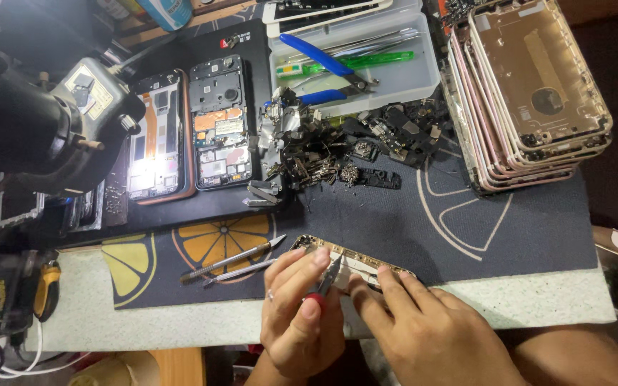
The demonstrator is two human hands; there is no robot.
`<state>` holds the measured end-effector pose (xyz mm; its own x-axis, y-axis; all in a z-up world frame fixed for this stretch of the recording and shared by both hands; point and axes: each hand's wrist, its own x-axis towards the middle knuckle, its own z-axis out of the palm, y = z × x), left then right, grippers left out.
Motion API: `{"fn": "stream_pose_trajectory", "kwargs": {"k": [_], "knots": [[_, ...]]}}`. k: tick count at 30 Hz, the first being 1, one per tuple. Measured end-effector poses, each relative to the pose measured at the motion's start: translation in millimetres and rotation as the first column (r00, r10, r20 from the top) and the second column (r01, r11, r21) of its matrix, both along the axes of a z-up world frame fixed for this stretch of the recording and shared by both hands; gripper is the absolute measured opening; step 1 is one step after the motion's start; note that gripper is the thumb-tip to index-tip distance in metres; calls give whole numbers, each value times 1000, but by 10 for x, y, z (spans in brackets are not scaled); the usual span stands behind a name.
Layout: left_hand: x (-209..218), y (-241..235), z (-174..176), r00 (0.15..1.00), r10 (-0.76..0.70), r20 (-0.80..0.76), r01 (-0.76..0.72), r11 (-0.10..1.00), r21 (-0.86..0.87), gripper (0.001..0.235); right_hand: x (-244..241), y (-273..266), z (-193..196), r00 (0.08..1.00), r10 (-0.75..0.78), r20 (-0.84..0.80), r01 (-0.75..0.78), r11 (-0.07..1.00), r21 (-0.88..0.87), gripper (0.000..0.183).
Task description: The person disassembles a smartphone using a screwdriver and tweezers, removes internal components, and places them on the workbench. The person then uses a screwdriver to pry and adjust parts within the phone's chassis.
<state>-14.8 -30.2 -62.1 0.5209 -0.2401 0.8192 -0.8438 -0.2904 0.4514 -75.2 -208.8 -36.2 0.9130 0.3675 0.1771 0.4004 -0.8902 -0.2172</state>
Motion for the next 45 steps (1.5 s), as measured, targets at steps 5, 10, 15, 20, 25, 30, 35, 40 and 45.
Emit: {"fn": "stream_pose_trajectory", "kwargs": {"k": [5, 10, 15, 20, 25, 30, 35, 40, 45], "knots": [[30, -21, -30, 999, 36, 37, -37, 999, 20, 66, 0, -11, 16, 999, 12, -30, -11, 1000, 26, 47], [2, 5, -37, 1000, -4, -11, 4, 1000, -3, 61, 36, 1, 85, 1000, 5, -16, -5, 1000, 23, 44], [4, 5, -21, 996, 82, 41, -84, 996, 34, 66, 46, -6, 105, 999, 4, -49, -2, 999, 37, 46], [-29, 30, -45, 999, 33, -15, -32, 999, 40, 63, 45, -5, 111, 999, 9, -44, -8, 1000, 23, 45], [-34, 3, -143, 997, 81, -1, -81, 995, -50, 67, 50, 2, 125, 999, 0, -46, 0, 1000, 14, 46], [-38, 13, -112, 996, 88, 2, -88, 996, -26, 70, 26, -24, 118, 1000, 7, -22, -7, 1000, 8, 49], [-26, -19, -66, 998, 66, 5, -65, 998, -20, 66, -43, -78, 75, 1000, 7, 9, -7, 1000, -23, 52], [-29, -8, -116, 996, 95, -5, -95, 995, -38, 62, -120, -114, 54, 1000, 13, -5, -13, 999, -38, 54], [-44, 30, -85, 998, 66, 13, -66, 998, -14, 67, -89, -143, 38, 997, 35, -73, -34, 999, 17, 49]]}}
